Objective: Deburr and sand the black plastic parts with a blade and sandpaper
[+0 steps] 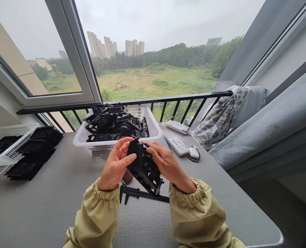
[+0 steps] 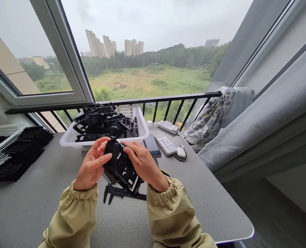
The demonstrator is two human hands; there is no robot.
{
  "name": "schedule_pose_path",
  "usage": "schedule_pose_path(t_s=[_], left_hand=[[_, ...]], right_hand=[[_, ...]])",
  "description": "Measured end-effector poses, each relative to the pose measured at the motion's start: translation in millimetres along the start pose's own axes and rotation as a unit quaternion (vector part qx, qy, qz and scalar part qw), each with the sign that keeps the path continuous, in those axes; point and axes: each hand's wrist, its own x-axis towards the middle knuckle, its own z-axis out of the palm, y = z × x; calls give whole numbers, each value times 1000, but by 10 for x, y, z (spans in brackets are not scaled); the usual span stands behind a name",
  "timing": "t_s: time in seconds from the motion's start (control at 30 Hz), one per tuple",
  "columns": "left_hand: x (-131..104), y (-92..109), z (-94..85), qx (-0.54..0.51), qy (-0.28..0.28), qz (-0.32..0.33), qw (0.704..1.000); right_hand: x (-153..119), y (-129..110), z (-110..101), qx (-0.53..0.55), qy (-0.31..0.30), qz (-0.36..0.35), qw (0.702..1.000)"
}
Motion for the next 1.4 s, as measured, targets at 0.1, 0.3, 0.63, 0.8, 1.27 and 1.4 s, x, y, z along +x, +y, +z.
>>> schedule_pose_path(t_s=[0.1,0.3,0.63,0.8,1.27,1.4], left_hand=[[-7,-39,-7,23,4,31,999],[-14,-88,-22,169,36,79,982],[-36,-57,-44,240,-5,79,968],[-53,-29,5,260,-15,66,963],[-43,-37,3,269,-11,83,960],[-29,-54,30,230,54,71,969]], right_hand=[[-18,-1,-39,-17,9,3,1000],[-82,-75,-102,3,49,-7,999],[-156,-207,-60,-119,92,-96,984],[-156,-205,-56,-176,71,-101,977],[-149,-186,-79,-203,112,-100,968],[-123,-172,-103,-167,140,-99,971]])
